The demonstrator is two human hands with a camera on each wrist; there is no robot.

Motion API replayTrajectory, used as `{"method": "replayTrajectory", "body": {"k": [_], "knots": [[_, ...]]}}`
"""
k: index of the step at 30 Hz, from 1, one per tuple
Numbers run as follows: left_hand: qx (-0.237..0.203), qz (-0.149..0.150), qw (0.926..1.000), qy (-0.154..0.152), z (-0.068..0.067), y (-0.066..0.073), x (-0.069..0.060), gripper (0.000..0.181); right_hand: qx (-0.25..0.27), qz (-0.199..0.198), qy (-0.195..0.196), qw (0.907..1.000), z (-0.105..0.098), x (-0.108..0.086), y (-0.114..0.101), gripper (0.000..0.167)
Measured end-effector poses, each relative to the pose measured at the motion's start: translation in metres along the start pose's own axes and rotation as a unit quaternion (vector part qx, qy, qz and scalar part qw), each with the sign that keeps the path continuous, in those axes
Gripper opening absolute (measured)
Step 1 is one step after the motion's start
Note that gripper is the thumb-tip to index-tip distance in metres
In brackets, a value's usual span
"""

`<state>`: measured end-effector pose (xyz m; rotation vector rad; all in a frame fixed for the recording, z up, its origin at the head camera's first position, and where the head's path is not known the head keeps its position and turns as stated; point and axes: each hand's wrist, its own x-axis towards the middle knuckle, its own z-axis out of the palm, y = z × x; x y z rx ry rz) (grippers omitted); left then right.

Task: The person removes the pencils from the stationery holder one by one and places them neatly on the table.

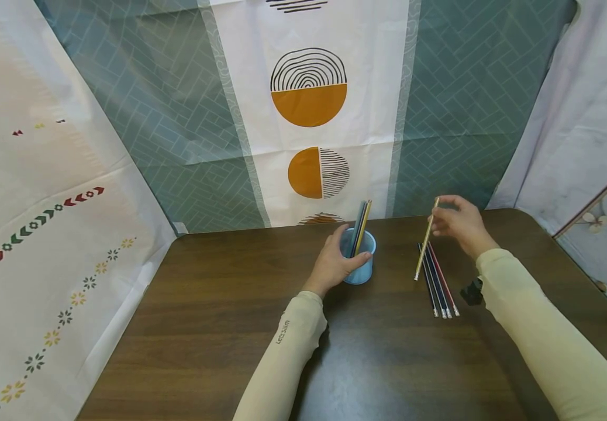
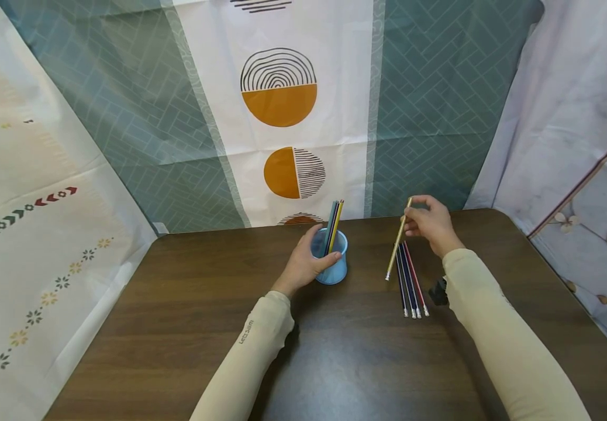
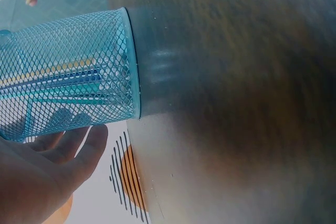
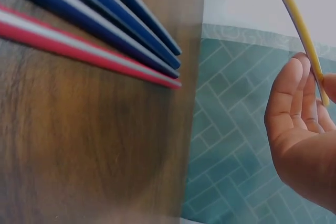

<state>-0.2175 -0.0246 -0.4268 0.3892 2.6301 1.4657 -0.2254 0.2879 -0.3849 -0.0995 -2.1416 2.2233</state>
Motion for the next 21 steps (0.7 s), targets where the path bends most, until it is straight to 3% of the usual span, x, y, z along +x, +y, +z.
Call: {"method": "replayTrajectory", "body": {"k": [6,10,15,21], "knots": [[-0.003,-0.001,1.0000,0.000,0.000,0.001,0.000,0.090,-0.068,0.002,-0.009,0.9977,-0.007,0.002,0.008,0.020],[-0.004,0.002,1.0000,0.001,0.000,0.001,-0.001,0.090,-0.105,0.006,-0.011,0.9944,-0.012,0.003,0.014,0.034],[-0.003,0.002,1.0000,0.002,0.000,0.001,-0.001,0.091,-0.159,0.024,-0.022,0.9867,-0.021,0.005,0.022,0.049],[-0.007,0.005,1.0000,0.001,0.000,0.000,-0.001,0.092,-0.225,0.039,-0.036,0.9730,-0.031,0.003,0.028,0.048]]}}
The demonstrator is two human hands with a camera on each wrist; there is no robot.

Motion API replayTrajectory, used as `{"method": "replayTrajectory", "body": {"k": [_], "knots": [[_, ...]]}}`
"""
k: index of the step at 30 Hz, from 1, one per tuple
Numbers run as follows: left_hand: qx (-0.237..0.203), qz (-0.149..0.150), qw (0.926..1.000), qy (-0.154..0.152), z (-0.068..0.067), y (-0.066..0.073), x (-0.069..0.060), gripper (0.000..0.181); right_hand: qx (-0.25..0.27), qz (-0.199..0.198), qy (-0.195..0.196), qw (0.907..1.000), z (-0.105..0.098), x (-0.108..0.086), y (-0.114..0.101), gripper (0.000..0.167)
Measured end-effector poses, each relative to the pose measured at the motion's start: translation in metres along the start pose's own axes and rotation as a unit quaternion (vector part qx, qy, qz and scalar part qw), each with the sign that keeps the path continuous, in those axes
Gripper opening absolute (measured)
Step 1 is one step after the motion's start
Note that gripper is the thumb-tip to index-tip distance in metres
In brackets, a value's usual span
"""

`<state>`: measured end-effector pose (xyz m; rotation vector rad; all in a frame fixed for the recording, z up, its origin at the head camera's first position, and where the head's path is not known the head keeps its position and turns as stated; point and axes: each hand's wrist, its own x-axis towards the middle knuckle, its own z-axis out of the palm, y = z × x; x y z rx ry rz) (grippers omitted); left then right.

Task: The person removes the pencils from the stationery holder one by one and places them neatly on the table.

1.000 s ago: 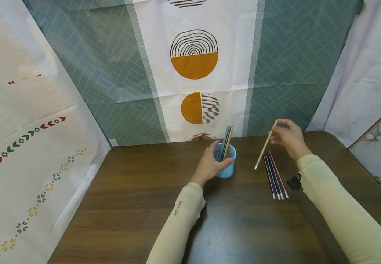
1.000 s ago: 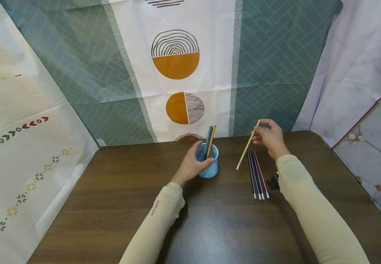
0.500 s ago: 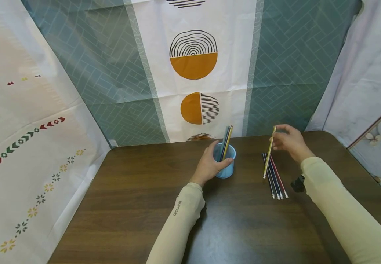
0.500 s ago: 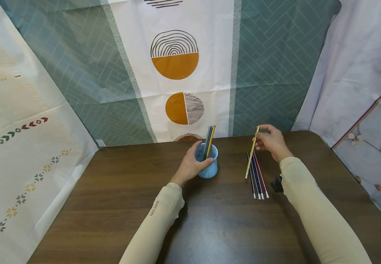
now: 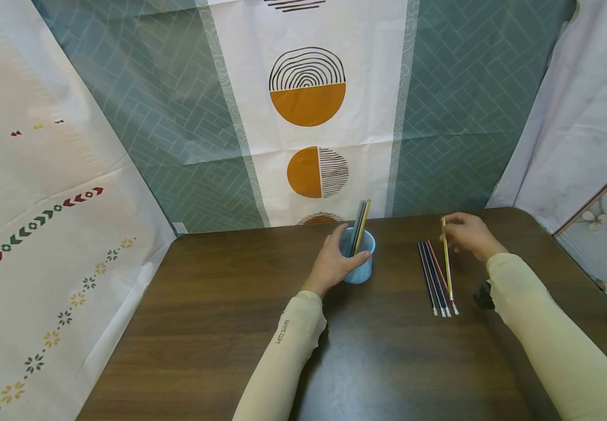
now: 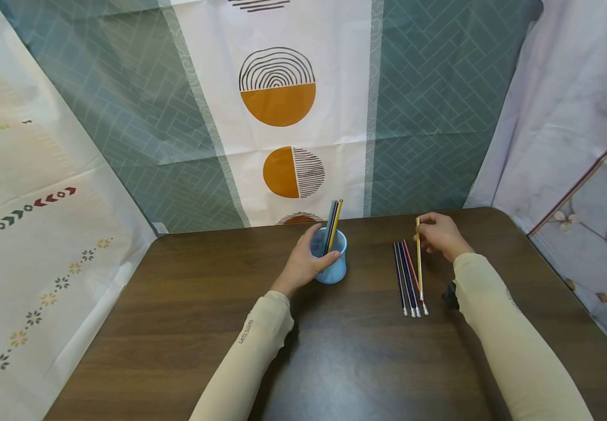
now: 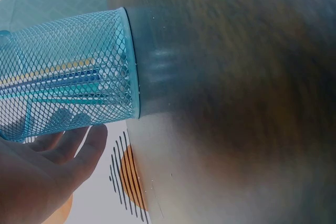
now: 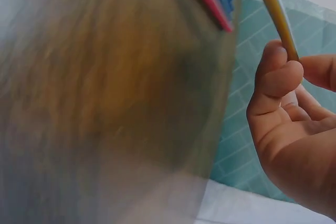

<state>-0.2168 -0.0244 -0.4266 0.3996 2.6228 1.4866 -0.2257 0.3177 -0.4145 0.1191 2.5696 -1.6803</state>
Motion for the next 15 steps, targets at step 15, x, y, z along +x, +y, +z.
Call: {"method": "replayTrajectory", "body": {"k": [15], "knots": [[0.003,0.004,1.0000,0.002,0.001,-0.002,0.002,0.092,-0.034,0.043,-0.048,0.9973,0.001,-0.002,0.012,0.045]]}}
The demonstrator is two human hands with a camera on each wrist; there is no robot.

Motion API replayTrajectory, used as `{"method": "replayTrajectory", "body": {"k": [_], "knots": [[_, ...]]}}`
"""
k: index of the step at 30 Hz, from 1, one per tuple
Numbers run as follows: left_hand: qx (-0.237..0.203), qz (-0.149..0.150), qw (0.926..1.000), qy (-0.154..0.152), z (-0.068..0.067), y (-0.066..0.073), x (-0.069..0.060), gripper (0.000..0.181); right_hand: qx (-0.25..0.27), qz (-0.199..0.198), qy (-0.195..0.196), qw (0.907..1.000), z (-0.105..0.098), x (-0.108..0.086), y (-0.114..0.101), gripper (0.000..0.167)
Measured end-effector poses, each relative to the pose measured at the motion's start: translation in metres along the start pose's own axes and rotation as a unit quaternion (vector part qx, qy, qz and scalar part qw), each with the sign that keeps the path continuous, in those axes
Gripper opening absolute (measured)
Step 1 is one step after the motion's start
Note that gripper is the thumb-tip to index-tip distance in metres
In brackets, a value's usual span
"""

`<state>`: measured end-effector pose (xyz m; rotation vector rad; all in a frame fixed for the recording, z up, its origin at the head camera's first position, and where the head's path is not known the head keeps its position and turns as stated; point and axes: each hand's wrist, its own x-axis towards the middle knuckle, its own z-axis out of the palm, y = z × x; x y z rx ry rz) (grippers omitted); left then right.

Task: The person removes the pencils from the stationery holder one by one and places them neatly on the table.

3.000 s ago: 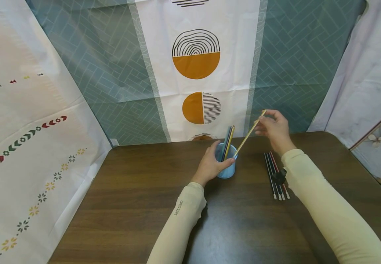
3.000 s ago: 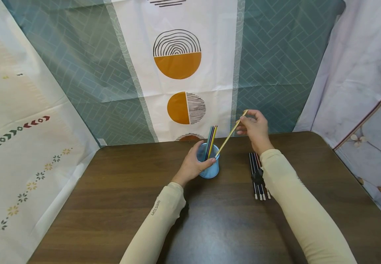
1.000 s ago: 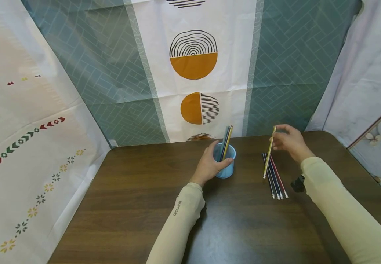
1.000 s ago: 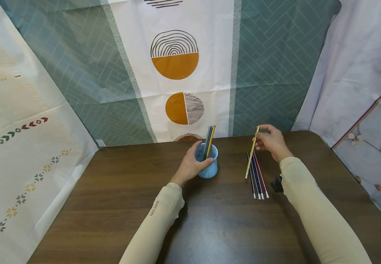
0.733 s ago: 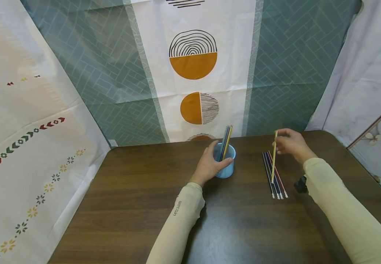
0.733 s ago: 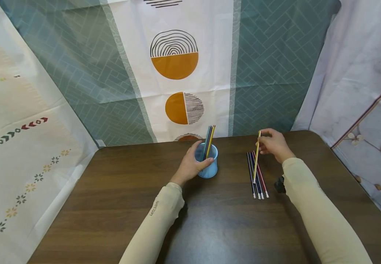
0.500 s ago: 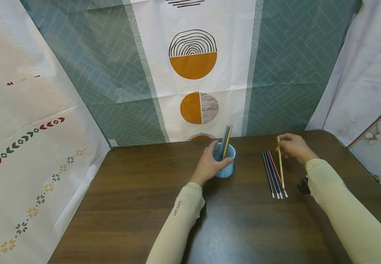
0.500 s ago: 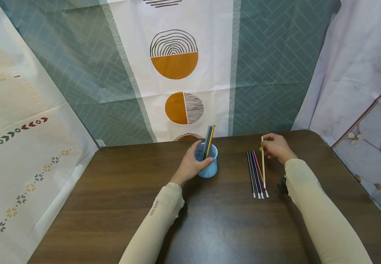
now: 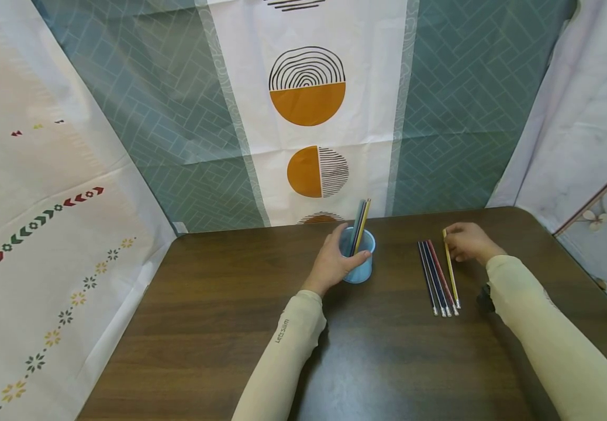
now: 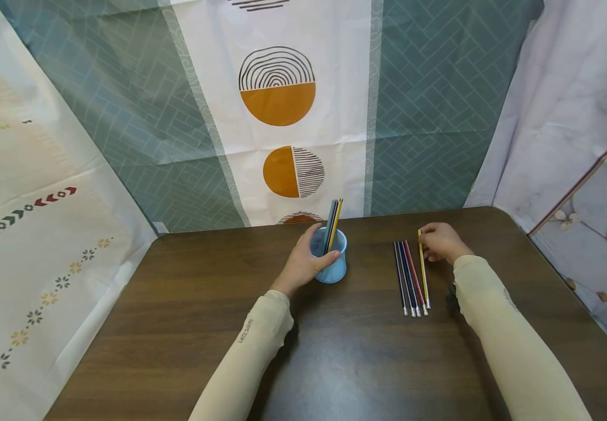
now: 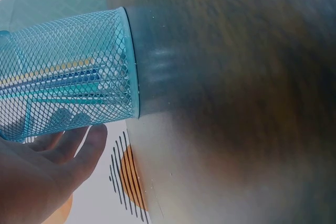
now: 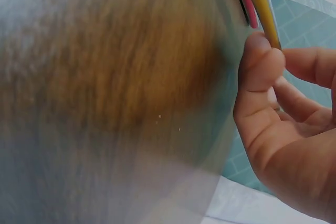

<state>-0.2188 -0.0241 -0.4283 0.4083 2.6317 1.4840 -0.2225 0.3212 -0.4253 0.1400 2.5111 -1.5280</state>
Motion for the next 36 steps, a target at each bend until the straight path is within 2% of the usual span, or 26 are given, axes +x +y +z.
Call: {"method": "replayTrajectory", "body": {"k": [6,17,28,36], "knots": [[0.000,0.002,1.0000,0.000,0.000,0.001,-0.001,0.092,-0.018,0.015,-0.009,0.9997,0.005,0.003,0.000,0.046],[0.000,0.007,1.0000,-0.002,0.001,0.002,-0.001,0.091,-0.120,0.000,0.031,0.9923,0.010,0.010,0.001,0.046],[0.002,0.004,1.0000,-0.001,0.000,0.002,-0.002,0.091,-0.150,0.008,0.055,0.9872,0.018,0.008,-0.002,0.041],[0.004,0.002,1.0000,0.001,0.000,0.000,-0.001,0.092,-0.132,0.018,0.041,0.9903,0.021,0.009,-0.005,0.046]]}}
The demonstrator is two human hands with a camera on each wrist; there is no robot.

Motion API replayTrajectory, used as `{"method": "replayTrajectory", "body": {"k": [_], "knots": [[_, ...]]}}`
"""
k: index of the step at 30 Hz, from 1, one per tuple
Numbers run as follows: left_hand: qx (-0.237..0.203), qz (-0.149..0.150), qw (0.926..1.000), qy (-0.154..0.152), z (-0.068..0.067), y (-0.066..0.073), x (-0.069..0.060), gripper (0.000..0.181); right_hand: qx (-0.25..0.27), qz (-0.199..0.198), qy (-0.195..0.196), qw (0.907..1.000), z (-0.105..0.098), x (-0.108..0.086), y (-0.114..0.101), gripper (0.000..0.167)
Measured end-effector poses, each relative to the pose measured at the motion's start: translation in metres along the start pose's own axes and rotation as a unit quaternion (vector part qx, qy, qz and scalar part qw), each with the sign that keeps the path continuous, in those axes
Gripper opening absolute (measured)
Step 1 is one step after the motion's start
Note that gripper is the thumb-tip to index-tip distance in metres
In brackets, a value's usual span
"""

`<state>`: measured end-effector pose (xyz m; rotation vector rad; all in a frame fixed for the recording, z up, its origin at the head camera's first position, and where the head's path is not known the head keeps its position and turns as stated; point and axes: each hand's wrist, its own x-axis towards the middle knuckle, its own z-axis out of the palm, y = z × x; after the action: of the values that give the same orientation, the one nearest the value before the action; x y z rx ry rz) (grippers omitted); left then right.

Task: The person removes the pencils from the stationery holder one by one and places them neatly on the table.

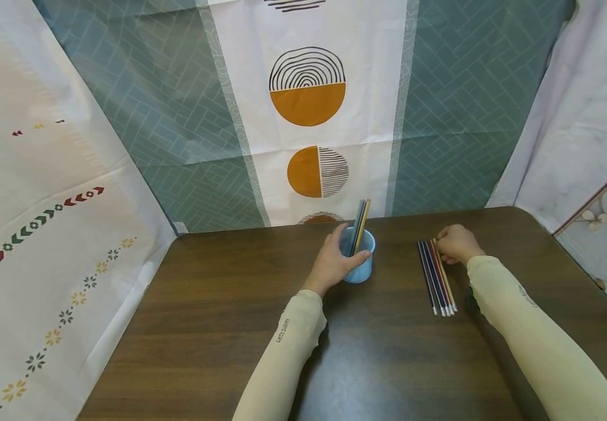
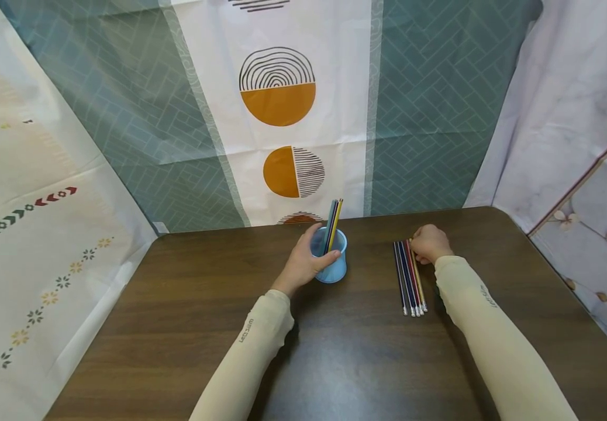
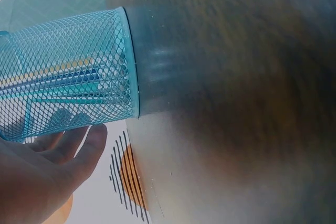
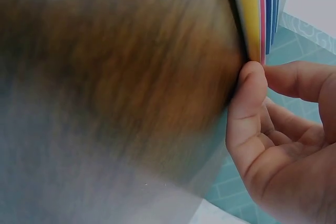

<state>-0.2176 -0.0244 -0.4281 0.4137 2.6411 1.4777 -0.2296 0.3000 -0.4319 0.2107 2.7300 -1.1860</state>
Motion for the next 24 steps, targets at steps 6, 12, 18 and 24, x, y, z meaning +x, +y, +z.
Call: {"method": "replayTrajectory", "body": {"k": [6,12,18,24], "knots": [[0.000,-0.001,1.0000,0.001,-0.001,0.000,-0.001,0.090,0.015,0.001,-0.006,0.9999,0.002,-0.001,-0.004,0.048],[-0.003,0.003,1.0000,0.001,-0.002,0.001,-0.001,0.089,0.029,0.008,-0.010,0.9995,0.001,0.000,-0.004,0.048],[-0.001,-0.001,1.0000,0.001,-0.001,0.001,-0.001,0.090,0.048,0.005,0.001,0.9988,0.000,0.000,-0.004,0.048],[-0.004,0.000,1.0000,-0.001,-0.001,0.002,-0.001,0.091,0.104,-0.039,0.030,0.9934,0.001,-0.001,-0.019,0.042]]}}
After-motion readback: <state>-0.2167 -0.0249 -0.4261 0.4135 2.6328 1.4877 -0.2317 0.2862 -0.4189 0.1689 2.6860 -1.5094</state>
